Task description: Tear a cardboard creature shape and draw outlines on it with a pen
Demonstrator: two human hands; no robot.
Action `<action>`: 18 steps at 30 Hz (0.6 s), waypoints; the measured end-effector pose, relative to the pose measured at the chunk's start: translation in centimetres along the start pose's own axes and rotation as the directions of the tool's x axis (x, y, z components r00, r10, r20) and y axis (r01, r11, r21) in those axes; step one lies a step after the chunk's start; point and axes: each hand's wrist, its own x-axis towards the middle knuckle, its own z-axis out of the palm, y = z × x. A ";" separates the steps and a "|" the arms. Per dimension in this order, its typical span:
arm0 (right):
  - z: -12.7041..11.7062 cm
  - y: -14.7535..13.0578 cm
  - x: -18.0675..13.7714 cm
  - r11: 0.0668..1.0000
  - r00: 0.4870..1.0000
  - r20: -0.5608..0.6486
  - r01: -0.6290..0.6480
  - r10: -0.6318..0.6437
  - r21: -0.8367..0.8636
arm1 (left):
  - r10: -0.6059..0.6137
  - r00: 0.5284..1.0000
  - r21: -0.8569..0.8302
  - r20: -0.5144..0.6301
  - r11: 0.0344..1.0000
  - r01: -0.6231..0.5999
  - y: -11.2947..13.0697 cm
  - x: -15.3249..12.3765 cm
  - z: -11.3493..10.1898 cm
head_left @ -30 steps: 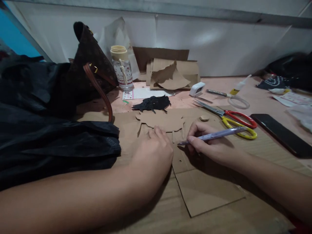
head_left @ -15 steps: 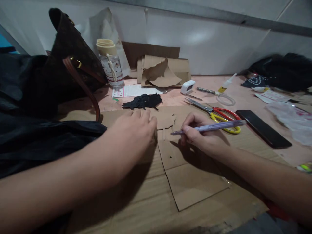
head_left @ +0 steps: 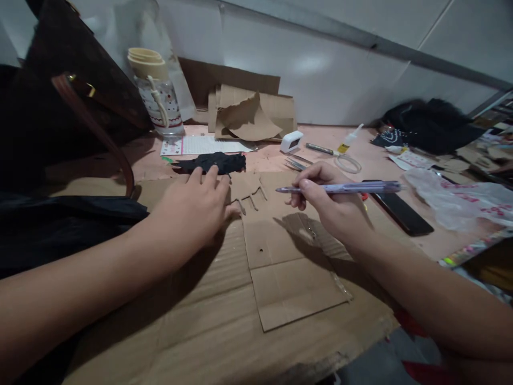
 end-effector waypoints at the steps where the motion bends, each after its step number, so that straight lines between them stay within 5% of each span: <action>1: 0.0 0.3 0.2 1.000 1.000 0.002 -0.016 0.016 -0.014 | 0.040 0.999 0.009 -0.019 0.999 -0.040 0.7 -0.7 -0.9; 3: -0.2 1.1 0.5 0.997 0.998 0.025 -0.062 0.063 -0.039 | 0.194 0.981 -0.041 0.024 0.980 -0.193 2.5 -2.6 -2.4; 6: -0.2 2.4 0.6 0.986 0.980 0.122 -0.148 0.156 -0.072 | 0.440 0.881 -0.150 -0.176 0.872 -0.466 5.6 -5.6 -2.9; 11: 0.9 2.6 0.2 0.967 0.943 0.244 -0.249 0.227 0.060 | 0.380 0.853 -0.049 -0.358 0.904 -0.424 8.8 -8.2 -0.8; 15: 2.1 1.5 -0.3 0.908 0.905 0.319 -0.358 0.280 0.218 | 0.448 0.813 0.075 -0.372 0.887 -0.455 9.6 -8.7 -1.0; 18: 2.3 0.7 -0.4 0.904 0.920 0.321 -0.321 0.227 0.281 | 0.454 0.812 0.104 -0.366 0.887 -0.450 9.7 -8.7 -1.7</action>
